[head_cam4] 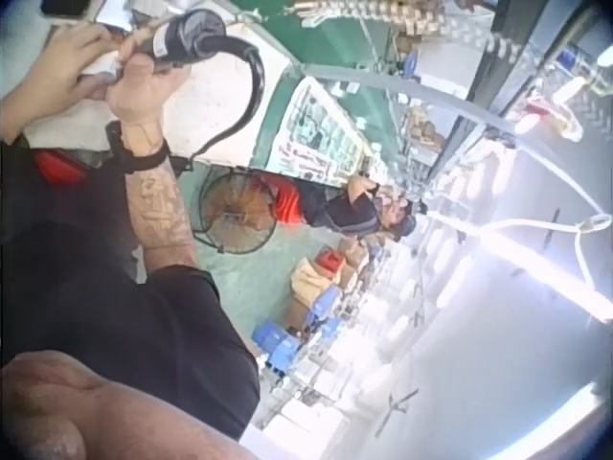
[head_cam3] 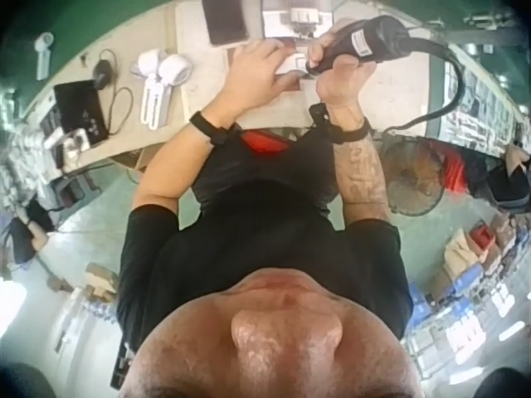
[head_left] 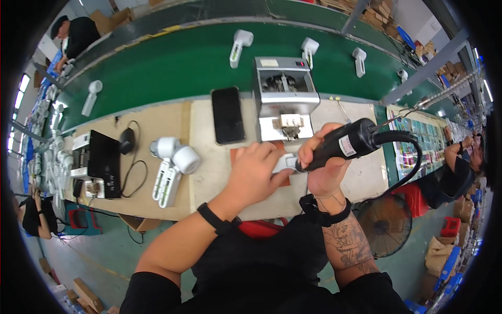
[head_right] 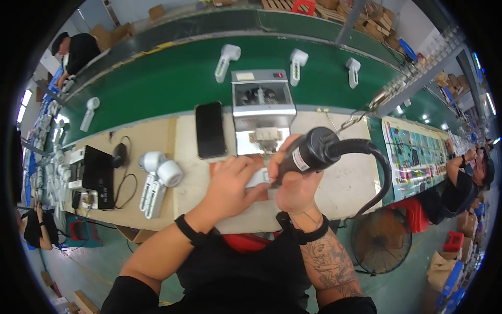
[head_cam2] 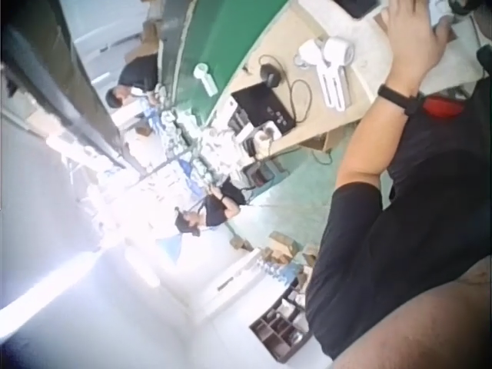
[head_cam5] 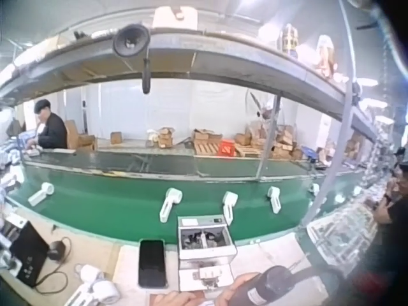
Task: Assemble small plastic electronic components using a specialized electric screwdriver on a factory workbench.
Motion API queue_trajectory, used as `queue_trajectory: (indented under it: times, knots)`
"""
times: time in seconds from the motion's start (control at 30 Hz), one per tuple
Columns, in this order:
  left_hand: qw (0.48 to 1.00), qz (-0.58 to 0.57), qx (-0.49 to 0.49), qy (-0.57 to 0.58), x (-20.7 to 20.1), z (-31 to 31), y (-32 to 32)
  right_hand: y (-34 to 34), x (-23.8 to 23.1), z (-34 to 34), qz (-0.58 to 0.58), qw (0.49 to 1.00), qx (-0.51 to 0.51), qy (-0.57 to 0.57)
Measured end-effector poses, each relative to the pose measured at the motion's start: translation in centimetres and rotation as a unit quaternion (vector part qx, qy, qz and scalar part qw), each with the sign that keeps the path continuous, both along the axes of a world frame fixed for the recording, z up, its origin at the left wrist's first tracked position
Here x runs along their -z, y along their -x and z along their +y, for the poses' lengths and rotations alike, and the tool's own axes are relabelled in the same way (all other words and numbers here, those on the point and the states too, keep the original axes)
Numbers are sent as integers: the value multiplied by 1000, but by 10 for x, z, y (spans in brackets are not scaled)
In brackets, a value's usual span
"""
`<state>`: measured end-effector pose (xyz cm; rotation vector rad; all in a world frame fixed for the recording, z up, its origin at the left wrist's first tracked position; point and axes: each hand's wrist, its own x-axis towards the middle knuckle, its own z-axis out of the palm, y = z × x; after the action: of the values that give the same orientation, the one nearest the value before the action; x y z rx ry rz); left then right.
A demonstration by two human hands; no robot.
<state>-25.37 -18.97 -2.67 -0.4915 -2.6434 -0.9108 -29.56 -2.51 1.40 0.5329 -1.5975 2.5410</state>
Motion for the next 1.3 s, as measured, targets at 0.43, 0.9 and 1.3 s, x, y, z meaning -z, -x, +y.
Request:
queue_trajectory:
  times: [0.43, 0.9, 1.3]
  knots:
    - [991, -112, 42, -61, -78, -59, -37, -46, -99, 125, 132, 988, 39, 77]
    - [880, -120, -398, 228, 6, -260, 261, -61, 3, 212, -28, 971, 224, -82]
    - [913, -179, -340, 139, 16, -136, 368, -48, 16, 211, -44, 958, 252, -128]
